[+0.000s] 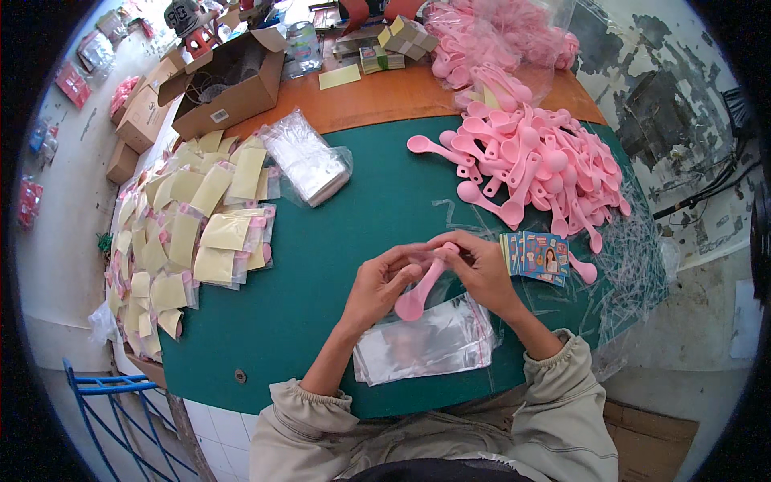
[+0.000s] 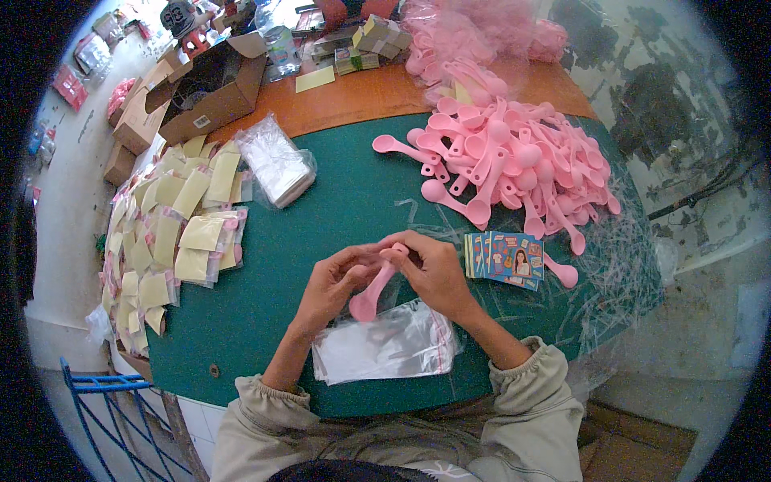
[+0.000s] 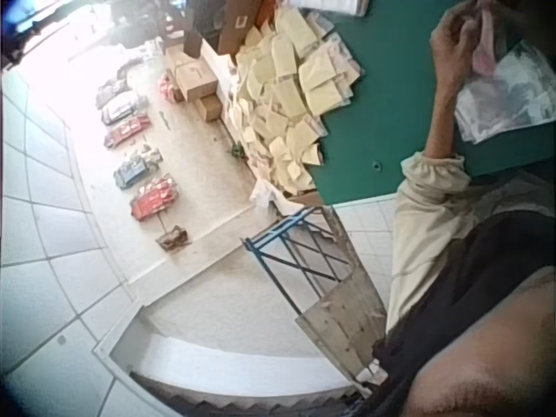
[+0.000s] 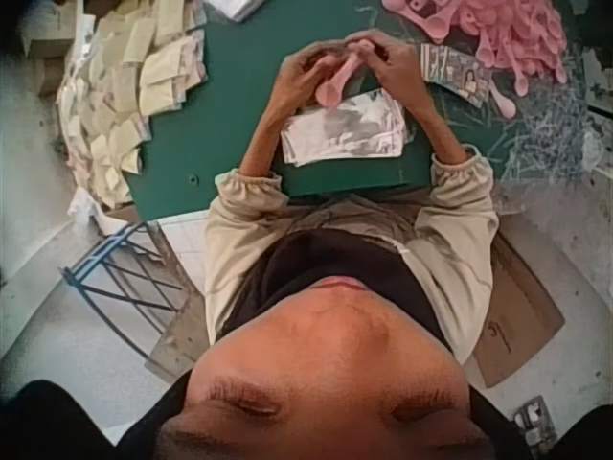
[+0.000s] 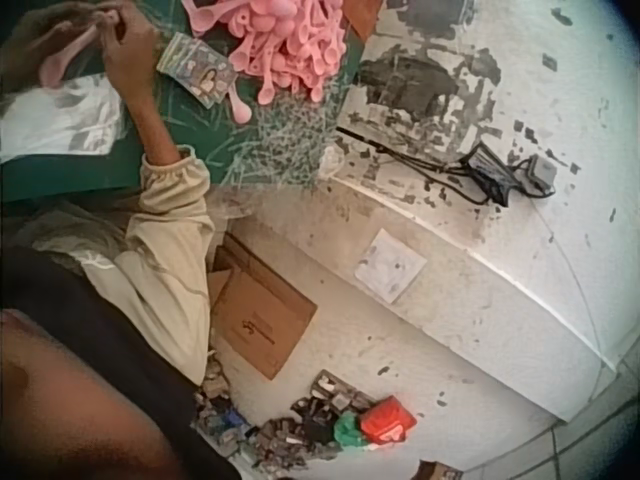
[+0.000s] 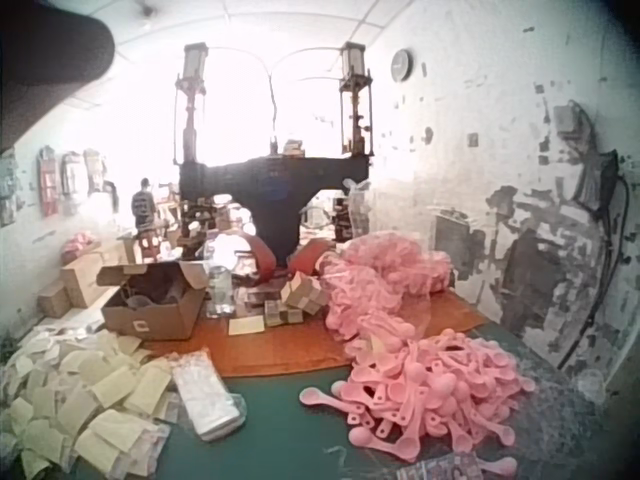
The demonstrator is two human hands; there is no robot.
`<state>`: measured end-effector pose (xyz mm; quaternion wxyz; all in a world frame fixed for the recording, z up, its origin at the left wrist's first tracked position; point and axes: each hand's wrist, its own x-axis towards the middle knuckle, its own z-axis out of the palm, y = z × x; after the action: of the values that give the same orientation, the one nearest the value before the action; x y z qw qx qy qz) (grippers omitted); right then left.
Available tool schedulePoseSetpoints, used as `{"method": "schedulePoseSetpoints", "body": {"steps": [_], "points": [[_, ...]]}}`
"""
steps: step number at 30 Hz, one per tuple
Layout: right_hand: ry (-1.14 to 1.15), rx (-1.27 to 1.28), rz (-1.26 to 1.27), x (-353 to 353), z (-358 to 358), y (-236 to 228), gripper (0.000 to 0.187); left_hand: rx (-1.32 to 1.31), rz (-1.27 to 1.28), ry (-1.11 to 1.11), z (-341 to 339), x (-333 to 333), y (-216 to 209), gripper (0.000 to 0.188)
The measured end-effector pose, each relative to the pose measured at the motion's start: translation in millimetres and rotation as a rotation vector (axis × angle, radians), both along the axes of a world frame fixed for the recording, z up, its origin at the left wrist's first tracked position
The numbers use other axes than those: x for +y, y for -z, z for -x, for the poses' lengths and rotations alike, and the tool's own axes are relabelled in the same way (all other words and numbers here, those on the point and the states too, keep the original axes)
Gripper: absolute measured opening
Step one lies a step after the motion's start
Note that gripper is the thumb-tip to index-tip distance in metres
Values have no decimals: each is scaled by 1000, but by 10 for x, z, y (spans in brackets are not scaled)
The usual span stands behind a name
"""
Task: The person packages spoons by inserting a spoon and a printed card into a plastic sleeve, peeling off the adhesive cover strip to seal the sleeve, and stacking the packaged spoons onto a pile on the table.
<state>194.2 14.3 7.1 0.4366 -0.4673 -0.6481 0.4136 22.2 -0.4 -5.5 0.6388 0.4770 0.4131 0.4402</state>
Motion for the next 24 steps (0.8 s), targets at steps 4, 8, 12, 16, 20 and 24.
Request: {"method": "schedulePoseSetpoints", "body": {"steps": [4,8,12,16,20,24], "points": [[131,152,45,28,-34,1,20,40,121,87,170,42,33,30],[230,138,17,21,-58,-31,25,176,171,287,254,47,84,35],[30,40,-200,26,-46,-9,26,37,106,248,181,47,-24,34],[-241,-189,-241,-23,-174,-228,36,5,166,183,126,30,-96,37],[281,-468,-47,-94,-734,-565,36,-66,167,114,203,33,-91,35],[714,-842,136,-323,-1312,-233,37,-53,248,139,145,30,-204,35]]}}
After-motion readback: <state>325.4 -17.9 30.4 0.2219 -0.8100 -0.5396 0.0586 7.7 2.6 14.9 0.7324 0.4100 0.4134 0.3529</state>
